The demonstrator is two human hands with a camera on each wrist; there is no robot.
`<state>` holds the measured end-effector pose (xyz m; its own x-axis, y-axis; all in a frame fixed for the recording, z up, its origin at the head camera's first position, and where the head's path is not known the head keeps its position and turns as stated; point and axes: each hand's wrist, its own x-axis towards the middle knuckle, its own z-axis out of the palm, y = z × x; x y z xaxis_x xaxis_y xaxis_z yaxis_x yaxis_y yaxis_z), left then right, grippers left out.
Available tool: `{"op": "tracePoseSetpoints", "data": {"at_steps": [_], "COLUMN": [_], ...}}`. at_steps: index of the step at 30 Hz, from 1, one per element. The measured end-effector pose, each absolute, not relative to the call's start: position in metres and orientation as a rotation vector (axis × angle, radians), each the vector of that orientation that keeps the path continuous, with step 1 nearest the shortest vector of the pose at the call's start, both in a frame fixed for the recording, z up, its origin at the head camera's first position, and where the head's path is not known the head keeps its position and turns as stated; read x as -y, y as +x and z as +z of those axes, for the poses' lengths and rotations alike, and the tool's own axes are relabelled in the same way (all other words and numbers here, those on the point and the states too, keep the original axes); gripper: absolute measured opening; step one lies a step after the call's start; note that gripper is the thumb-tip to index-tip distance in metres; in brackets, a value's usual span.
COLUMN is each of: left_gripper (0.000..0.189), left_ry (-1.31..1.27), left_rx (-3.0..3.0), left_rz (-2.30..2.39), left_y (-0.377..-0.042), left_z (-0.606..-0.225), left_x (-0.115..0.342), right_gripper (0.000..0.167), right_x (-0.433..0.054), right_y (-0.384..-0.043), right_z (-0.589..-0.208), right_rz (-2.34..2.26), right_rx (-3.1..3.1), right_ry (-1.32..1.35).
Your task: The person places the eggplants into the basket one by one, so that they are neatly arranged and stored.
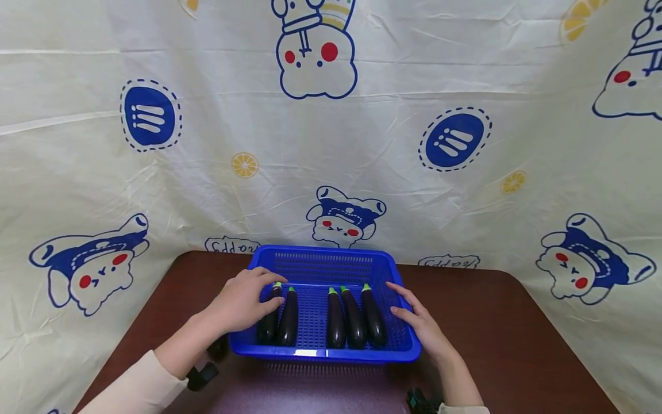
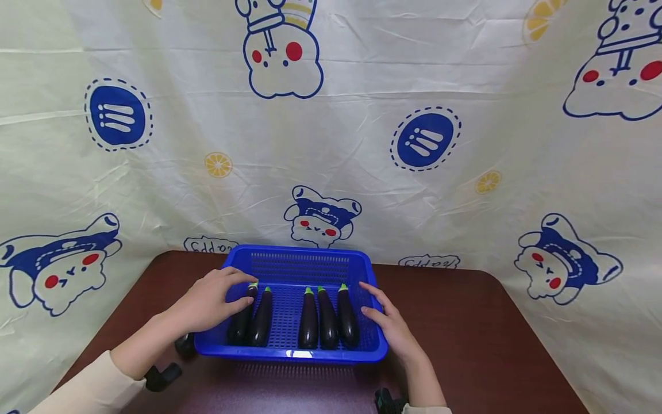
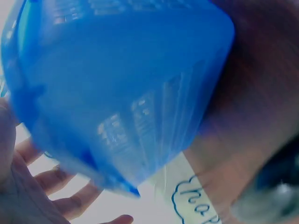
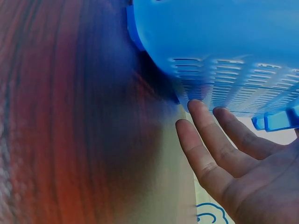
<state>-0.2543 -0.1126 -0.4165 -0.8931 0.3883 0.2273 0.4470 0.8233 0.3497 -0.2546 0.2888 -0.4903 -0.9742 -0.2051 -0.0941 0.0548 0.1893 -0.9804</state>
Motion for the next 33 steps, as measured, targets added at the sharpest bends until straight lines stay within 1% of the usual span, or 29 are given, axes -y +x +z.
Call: {"op": "tracePoseSetpoints", "data": {"at_steps": [15,24,33], "left_gripper": [0.039,0.038,0.037], "left_ry": [-0.618,-0.545,-0.510], "left_rx": [2.880,2.886,2.925], "left_rz": [-0.702,-0.752,-0.737], "left_y": [-0.255,-0.255,-0.252], "left_z": [-0.404,-0.410,-0.413], "left_x": [0.158,0.183,0.196], "right_gripper": [0.055,0.055,0.055], "right_x": [-0.290,-0.290,-0.289], "right_y": [-0.251,-0.252,-0.253], "right_z": [-0.490,-0.488,-0.488], "right_rz": [-1.856,-1.848,-1.840], "right_rx": [-2.288,-2.276,-2.281], "right_ry": [-0.133,-0.141,-0.114]}}
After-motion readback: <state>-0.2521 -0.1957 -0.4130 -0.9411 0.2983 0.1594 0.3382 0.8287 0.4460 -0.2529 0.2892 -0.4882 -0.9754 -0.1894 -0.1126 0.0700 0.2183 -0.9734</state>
